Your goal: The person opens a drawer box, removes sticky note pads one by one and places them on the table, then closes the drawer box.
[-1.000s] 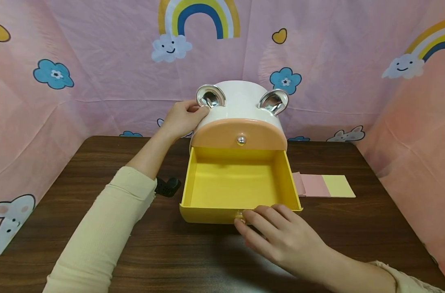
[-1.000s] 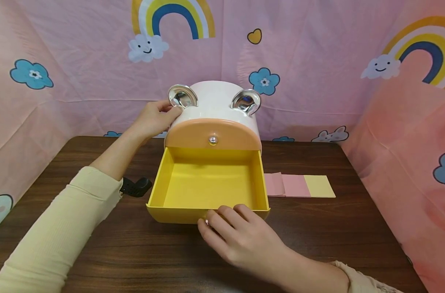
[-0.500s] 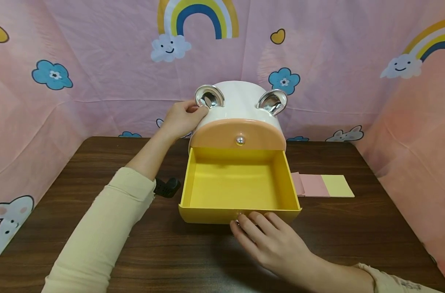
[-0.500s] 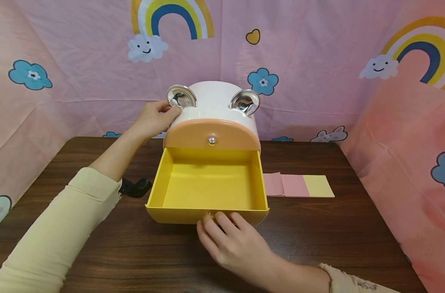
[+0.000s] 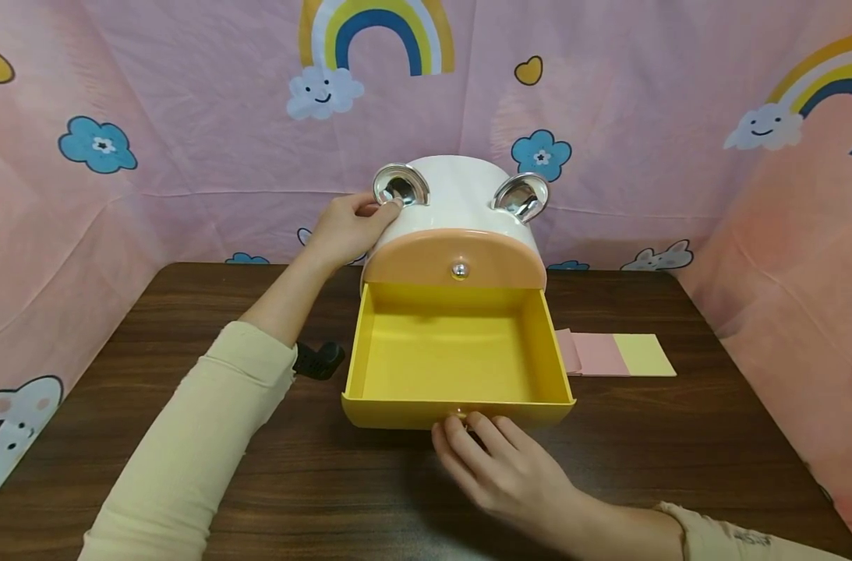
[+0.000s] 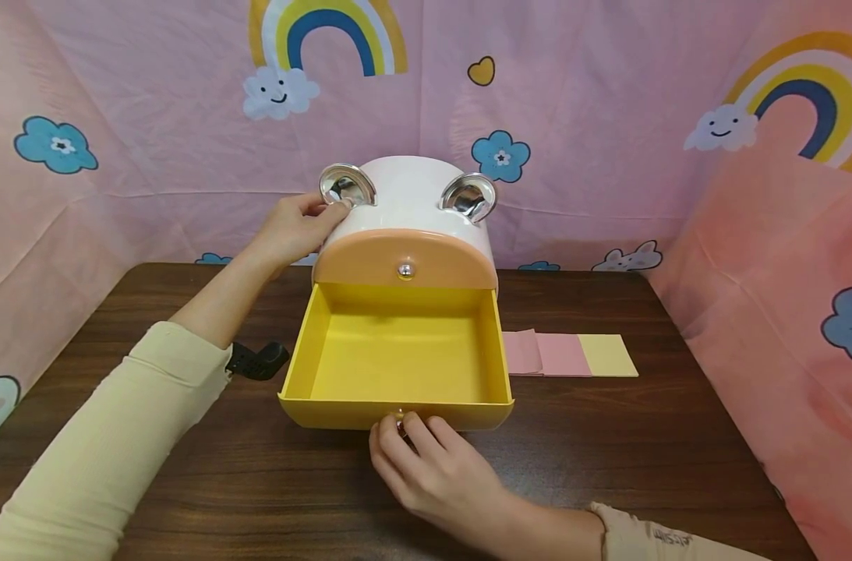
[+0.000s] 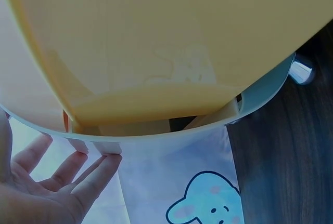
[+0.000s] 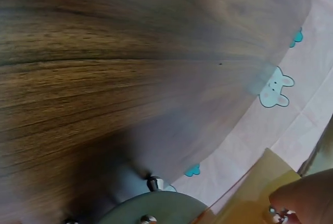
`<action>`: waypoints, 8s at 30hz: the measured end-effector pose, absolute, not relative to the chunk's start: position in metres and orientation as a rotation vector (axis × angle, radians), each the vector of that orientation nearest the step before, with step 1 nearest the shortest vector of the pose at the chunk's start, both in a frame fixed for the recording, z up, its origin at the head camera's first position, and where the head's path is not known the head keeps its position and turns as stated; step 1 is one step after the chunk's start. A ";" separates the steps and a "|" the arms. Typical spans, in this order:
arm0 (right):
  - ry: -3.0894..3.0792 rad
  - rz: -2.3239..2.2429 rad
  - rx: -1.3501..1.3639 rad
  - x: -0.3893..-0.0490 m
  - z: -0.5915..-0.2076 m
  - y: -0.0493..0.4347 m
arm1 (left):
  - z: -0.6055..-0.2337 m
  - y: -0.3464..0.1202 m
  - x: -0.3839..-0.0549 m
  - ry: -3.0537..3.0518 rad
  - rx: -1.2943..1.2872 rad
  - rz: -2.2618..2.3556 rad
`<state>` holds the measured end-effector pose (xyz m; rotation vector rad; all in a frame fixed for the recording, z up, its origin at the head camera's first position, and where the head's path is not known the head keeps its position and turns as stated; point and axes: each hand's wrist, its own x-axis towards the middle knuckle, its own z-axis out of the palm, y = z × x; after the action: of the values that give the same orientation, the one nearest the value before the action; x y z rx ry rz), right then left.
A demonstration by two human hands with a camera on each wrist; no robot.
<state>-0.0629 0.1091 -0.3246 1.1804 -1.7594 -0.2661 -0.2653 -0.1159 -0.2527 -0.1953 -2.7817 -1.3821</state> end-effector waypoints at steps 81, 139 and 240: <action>-1.966 -0.071 0.932 -0.139 -0.349 0.104 | -0.251 -0.117 -0.269 -2.798 -0.190 -1.344; -2.081 -0.024 0.773 -0.186 -0.354 0.092 | -0.250 -0.116 -0.269 -2.793 -0.170 -1.356; -1.958 -0.511 1.068 -0.195 -0.396 0.097 | -0.253 -0.115 -0.271 -2.762 -0.170 -1.373</action>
<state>-0.1954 0.0965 -0.3965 1.0680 -1.9577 -0.5109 -0.2709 -0.1153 -0.2532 -0.1695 -2.7622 -1.3731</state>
